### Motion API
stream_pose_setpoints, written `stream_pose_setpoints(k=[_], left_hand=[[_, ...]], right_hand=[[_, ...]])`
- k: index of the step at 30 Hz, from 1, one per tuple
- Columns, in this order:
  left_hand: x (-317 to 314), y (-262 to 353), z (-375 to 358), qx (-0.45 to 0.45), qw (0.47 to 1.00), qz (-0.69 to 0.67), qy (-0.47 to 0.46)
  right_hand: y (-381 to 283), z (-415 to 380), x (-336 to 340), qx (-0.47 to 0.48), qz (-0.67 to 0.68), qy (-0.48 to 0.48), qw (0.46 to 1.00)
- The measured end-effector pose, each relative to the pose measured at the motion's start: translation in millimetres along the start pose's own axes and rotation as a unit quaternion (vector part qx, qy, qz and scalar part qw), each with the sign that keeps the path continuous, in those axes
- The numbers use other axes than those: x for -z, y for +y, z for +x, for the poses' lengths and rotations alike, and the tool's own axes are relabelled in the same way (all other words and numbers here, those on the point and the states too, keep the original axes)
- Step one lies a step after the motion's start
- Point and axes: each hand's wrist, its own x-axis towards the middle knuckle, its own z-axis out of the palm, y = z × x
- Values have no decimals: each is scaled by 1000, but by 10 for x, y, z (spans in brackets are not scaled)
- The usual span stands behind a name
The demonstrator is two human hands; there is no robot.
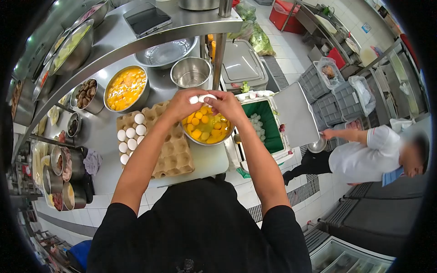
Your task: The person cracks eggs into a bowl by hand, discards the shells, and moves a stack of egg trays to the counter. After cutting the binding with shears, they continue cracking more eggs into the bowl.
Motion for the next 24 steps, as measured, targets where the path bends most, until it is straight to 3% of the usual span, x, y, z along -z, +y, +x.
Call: stream_pose_setpoints(k=[4, 5, 6, 12, 13, 14, 15, 16, 17, 18, 19, 20, 22, 23, 24], left_hand=[[102, 7, -109, -62, 993, 95, 10], [112, 36, -113, -77, 988, 133, 5], [104, 85, -91, -78, 988, 132, 2], [-405, 539, 356, -120, 992, 43, 3], [-579, 609, 440, -103, 995, 4, 13], [-718, 669, 515, -86, 995, -35, 23], [-827, 667, 603, -19, 995, -96, -23], [-913, 648, 638, -23, 995, -97, -28], [-980, 621, 663, 83, 927, -357, -76], [-1031, 613, 663, 184, 782, -584, -116], [-1089, 603, 642, 162, 783, -593, -96], [-1086, 557, 611, 162, 784, -591, -97], [-918, 452, 506, 166, 818, -549, -40], [-786, 401, 442, 173, 829, -530, -23], [-679, 333, 398, 171, 831, -528, -19]], right_hand=[[-109, -87, -49, 2, -154, 45, 987], [-104, -100, -58, 44, -181, 66, 980], [-101, -119, -49, 85, -208, 89, 970], [-321, -469, 470, 66, -216, 215, 950], [-400, -570, 610, 26, -292, 231, 928], [-164, -544, 831, 179, -437, 283, 835], [-167, -610, 830, 172, -438, 312, 826], [-163, -664, 803, 167, -438, 339, 816], [-154, -703, 728, 133, -366, 294, 873], [-194, -708, 604, 99, -288, 245, 920], [-92, -612, 502, 227, -375, 265, 859], [-33, -542, 466, 228, -373, 267, 859], [-118, -377, 363, 107, -176, 324, 923], [-56, -204, 381, 89, -103, 354, 925], [55, -4, 384, 112, 61, 360, 924]])
